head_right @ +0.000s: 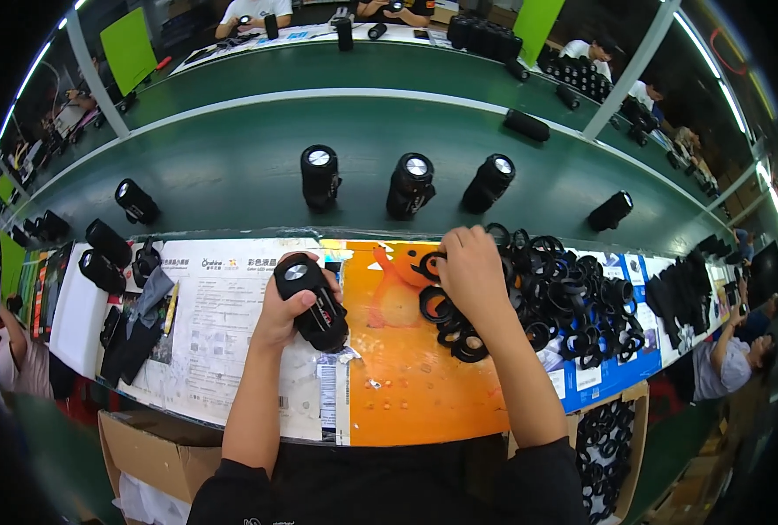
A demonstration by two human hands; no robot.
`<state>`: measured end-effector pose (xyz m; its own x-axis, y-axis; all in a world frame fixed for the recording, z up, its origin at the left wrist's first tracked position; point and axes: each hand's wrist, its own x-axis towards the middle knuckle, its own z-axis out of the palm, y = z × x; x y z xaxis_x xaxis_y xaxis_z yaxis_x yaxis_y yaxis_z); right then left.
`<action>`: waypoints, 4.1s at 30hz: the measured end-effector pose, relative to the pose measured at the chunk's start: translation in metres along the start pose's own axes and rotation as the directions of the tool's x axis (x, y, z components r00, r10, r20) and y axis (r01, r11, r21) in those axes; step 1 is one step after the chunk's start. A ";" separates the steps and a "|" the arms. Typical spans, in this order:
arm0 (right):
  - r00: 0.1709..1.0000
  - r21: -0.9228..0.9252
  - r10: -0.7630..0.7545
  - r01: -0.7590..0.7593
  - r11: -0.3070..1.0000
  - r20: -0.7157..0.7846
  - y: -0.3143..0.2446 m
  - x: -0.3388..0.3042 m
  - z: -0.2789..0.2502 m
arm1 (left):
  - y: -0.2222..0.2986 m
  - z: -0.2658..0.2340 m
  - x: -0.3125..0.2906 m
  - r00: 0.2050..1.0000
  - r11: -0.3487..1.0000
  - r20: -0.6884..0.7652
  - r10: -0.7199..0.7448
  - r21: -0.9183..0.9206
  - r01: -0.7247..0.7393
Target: The person assembles rubber or plastic rings onto cylindrical components by hand at an electronics factory workbench.
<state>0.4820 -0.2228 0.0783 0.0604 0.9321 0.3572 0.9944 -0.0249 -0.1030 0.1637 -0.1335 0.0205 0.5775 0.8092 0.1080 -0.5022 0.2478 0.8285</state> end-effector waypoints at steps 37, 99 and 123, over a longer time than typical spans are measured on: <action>0.776 0.733 -0.544 0.163 0.661 0.318 -0.096 0.075 -0.068 | -0.005 0.012 -0.011 0.995 0.922 0.021 -0.101 0.377 0.086; 0.969 0.193 -0.196 0.223 0.956 -0.150 0.034 0.139 -0.001 | 0.094 -0.029 0.172 0.960 -0.198 0.211 0.186 0.965 -0.174; 0.958 0.940 0.008 -0.284 0.188 0.287 -0.118 -0.037 0.029 | -0.015 0.035 0.012 0.956 0.968 -0.228 0.185 -0.126 -0.217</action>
<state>0.3596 -0.2440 0.0499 0.0412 0.9964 0.0744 0.0879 0.0706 -0.9936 0.2007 -0.1458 0.0289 0.3127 0.9407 0.1314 -0.6923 0.1310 0.7096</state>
